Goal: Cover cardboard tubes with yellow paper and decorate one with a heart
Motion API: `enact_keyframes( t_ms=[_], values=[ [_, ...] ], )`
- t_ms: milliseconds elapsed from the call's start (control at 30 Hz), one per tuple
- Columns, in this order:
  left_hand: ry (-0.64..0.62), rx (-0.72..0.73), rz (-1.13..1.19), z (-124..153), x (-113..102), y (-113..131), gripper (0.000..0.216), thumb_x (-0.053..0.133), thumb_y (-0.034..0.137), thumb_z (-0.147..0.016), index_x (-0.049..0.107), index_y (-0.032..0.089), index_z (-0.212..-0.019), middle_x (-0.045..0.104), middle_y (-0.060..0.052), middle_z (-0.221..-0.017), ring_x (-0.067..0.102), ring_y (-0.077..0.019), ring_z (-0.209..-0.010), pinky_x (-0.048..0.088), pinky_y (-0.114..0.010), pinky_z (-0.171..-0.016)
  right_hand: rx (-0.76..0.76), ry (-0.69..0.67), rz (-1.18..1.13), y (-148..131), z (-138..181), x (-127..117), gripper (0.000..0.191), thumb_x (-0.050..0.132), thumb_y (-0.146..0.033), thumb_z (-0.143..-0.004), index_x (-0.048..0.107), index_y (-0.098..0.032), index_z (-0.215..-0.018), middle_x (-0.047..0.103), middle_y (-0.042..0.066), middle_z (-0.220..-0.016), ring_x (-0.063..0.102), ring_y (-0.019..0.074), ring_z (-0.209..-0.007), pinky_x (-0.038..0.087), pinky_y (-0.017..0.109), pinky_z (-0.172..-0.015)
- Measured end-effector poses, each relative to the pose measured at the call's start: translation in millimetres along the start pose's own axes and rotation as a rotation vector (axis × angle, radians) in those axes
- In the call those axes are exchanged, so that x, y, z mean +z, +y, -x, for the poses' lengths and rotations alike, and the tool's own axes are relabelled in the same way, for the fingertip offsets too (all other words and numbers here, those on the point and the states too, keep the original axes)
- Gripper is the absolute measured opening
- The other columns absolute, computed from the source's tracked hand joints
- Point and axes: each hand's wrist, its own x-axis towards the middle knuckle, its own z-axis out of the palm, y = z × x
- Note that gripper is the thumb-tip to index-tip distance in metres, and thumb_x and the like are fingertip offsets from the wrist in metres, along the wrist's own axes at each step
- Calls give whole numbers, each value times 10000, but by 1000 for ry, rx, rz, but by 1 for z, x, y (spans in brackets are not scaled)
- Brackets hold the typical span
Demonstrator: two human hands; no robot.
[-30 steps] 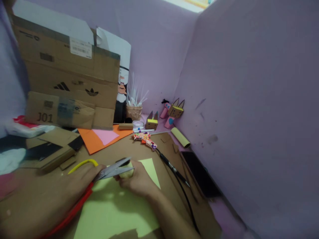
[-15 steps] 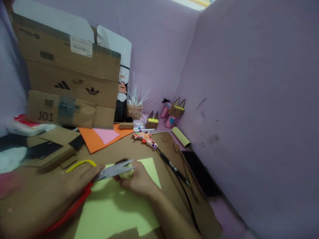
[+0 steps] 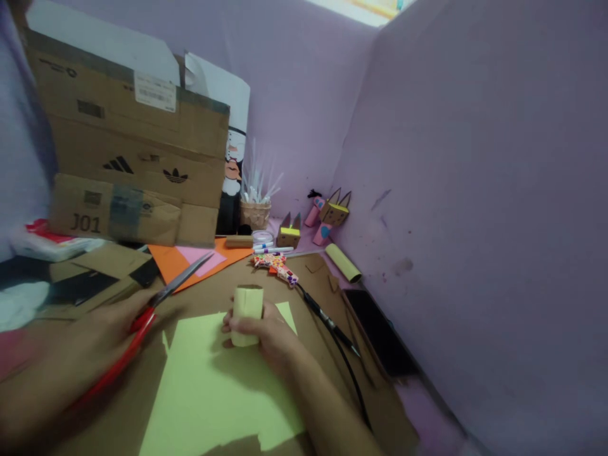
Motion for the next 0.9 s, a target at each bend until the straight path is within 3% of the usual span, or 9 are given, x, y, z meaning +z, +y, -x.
enact_keyframes(
  t_ms=[100,200,367,500,700,900],
  values=[
    [-118,-91,-133,-10,8,-10,353,280,248,-844,502,137,-1095,679,-170,-870,657,-316,-779,441,-347,-591,-31,7,-121,-3,0,1,333,750,-270,-583,572,-172,-847,622,45,-855,593,177,-792,497,351,-745],
    [-151,-30,-95,-10,13,-10,300,315,254,-829,543,179,-1008,680,-147,-893,653,-296,-812,451,-339,-632,-116,-16,-86,-3,1,-2,298,738,-319,-603,584,-191,-824,624,42,-879,596,188,-816,473,348,-790],
    [-139,11,-22,-2,17,-7,250,352,222,-818,565,194,-945,669,-105,-888,635,-241,-794,443,-307,-631,-296,-1,288,-1,-4,-10,327,671,-344,-717,576,-216,-1003,631,51,-993,578,210,-911,454,326,-793],
    [-91,-46,-27,-2,21,-15,274,392,262,-816,559,203,-1026,664,-116,-913,626,-258,-837,442,-318,-643,-322,31,487,-9,-22,-6,477,724,-231,-636,554,-206,-1080,615,64,-1088,567,238,-995,438,374,-863],
    [-78,-116,-7,-3,23,-24,287,501,222,-715,587,204,-988,672,-114,-883,635,-278,-815,450,-339,-643,-344,166,552,-12,-68,6,486,712,-157,-542,551,-168,-1000,650,38,-896,621,209,-801,488,346,-735],
    [-73,-127,36,-5,22,-27,309,546,239,-698,583,233,-1005,668,-81,-864,637,-257,-815,447,-307,-641,-358,293,602,3,-109,-7,491,712,-175,-513,510,-153,-960,641,12,-753,625,195,-681,502,318,-635]
  ],
)
